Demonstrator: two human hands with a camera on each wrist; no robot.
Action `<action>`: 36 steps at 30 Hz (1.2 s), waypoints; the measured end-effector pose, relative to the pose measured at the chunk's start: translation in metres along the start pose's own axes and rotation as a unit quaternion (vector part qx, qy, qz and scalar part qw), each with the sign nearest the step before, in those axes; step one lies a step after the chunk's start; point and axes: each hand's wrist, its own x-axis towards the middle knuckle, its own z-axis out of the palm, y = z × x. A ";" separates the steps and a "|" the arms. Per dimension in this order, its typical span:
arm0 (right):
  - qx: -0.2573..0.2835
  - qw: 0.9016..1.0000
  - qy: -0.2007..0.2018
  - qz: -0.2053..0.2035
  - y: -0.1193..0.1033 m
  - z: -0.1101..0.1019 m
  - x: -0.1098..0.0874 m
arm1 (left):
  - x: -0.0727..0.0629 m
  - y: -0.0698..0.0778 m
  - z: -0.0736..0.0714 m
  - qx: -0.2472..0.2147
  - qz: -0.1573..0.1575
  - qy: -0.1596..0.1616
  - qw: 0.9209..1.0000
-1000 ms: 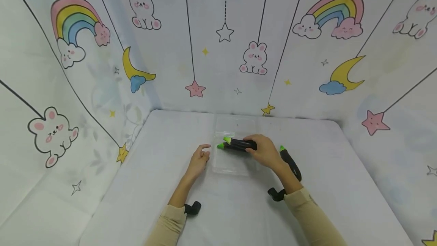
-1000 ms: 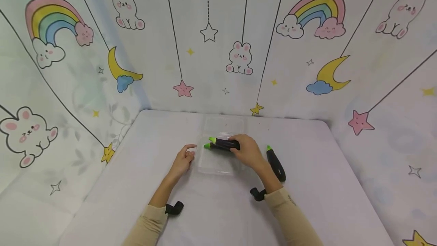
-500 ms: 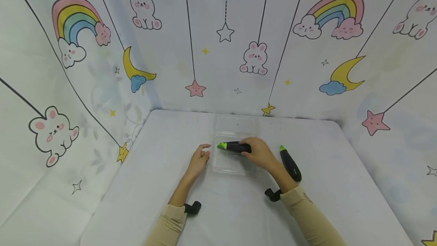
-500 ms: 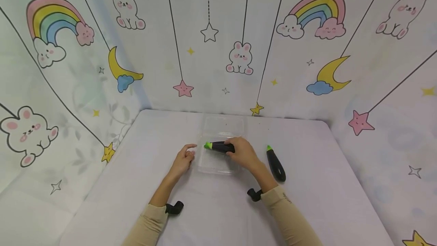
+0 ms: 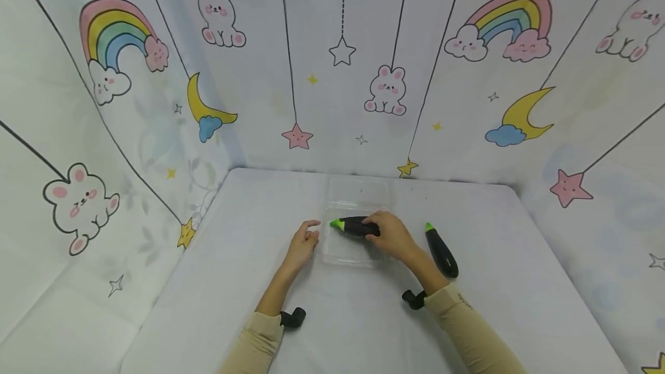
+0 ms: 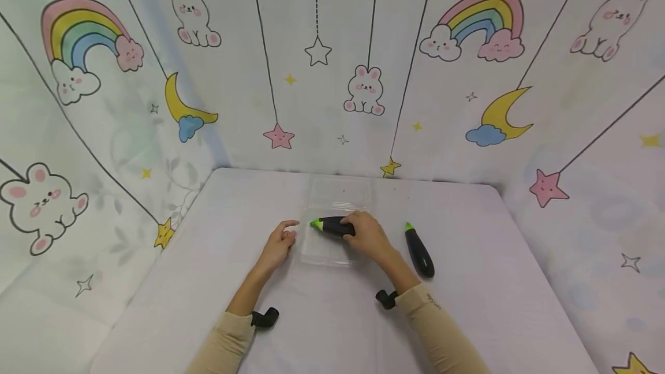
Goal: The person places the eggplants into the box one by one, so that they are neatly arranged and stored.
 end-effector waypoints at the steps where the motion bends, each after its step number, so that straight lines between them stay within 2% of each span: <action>1: -0.002 1.000 0.000 -0.001 0.000 0.002 0.000 | -0.001 0.000 0.000 -0.001 -0.005 0.001 1.000; 17: -0.026 0.999 0.012 -0.020 -0.003 0.016 0.000 | -0.004 -0.002 -0.002 -0.009 -0.014 0.002 1.000; 26: -0.048 0.998 0.029 -0.007 0.001 0.020 -0.002 | -0.001 0.001 0.000 -0.007 -0.005 0.000 1.000; 36: -0.021 0.999 0.042 0.003 0.002 0.019 -0.005 | -0.001 0.001 0.000 -0.001 -0.003 0.002 1.000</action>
